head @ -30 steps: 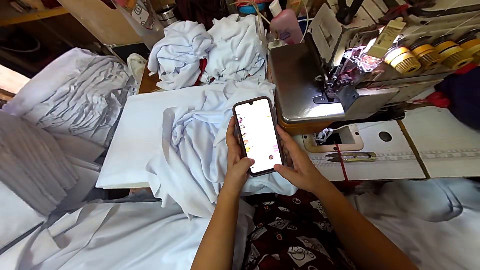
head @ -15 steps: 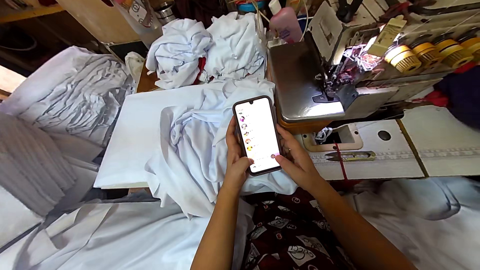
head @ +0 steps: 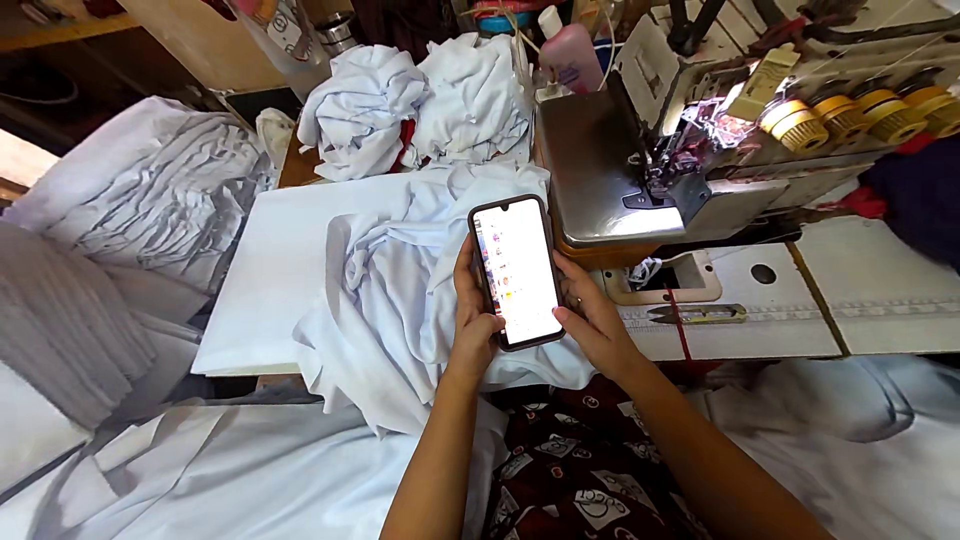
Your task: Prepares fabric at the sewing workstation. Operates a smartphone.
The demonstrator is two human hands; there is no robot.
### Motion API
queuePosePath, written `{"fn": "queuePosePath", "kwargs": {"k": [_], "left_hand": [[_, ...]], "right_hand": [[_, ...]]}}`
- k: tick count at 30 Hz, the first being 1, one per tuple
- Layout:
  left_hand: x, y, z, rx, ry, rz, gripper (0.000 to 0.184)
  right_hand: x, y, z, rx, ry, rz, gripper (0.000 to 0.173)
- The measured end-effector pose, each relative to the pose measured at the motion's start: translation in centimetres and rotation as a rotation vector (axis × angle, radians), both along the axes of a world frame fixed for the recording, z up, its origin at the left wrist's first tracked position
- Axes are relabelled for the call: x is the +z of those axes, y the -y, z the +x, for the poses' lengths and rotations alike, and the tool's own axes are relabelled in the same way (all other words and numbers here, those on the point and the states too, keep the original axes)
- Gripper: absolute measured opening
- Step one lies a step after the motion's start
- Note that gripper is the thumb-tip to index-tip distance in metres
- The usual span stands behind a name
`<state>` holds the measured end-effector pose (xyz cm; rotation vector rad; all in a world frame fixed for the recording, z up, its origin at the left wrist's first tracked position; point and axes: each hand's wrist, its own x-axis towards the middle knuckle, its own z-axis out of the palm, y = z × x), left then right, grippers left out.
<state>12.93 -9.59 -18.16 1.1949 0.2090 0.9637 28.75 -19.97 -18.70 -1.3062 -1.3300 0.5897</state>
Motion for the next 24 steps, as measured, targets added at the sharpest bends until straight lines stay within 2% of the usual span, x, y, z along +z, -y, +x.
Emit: {"fn": "queuePosePath", "kwargs": {"k": [7,9,12,16,20,24], "left_hand": [[0.7,0.4,0.4,0.021,0.020,0.010,0.099],[1.5,0.9,0.6,0.029,0.024,0.012,0.098],[2.5,1.7,1.1,0.021,0.029,0.007,0.098],[3.4,2.6,1.8,-0.011,0.010,0.035,0.095],[3.5,3.7,2.4,-0.044,0.002,0.026,0.097],[3.8,5.2,2.6,-0.139,-0.018,0.114,0.107]], "right_hand": [[2.1,0.9,0.0,0.031,-0.027,-0.058,0.060],[3.0,1.2,-0.5,0.027,-0.118,-0.040,0.061],[4.1,1.6,-1.0,0.010,-0.383,-0.085,0.067],[6.4,2.4,-1.3,-0.021,-0.638,-0.197,0.052],[7.4,3.1,-1.0,-0.088,-0.727,-0.206,0.043],[7.4,4.0,-0.5,-0.190,-0.821,-0.198,0.040]]}}
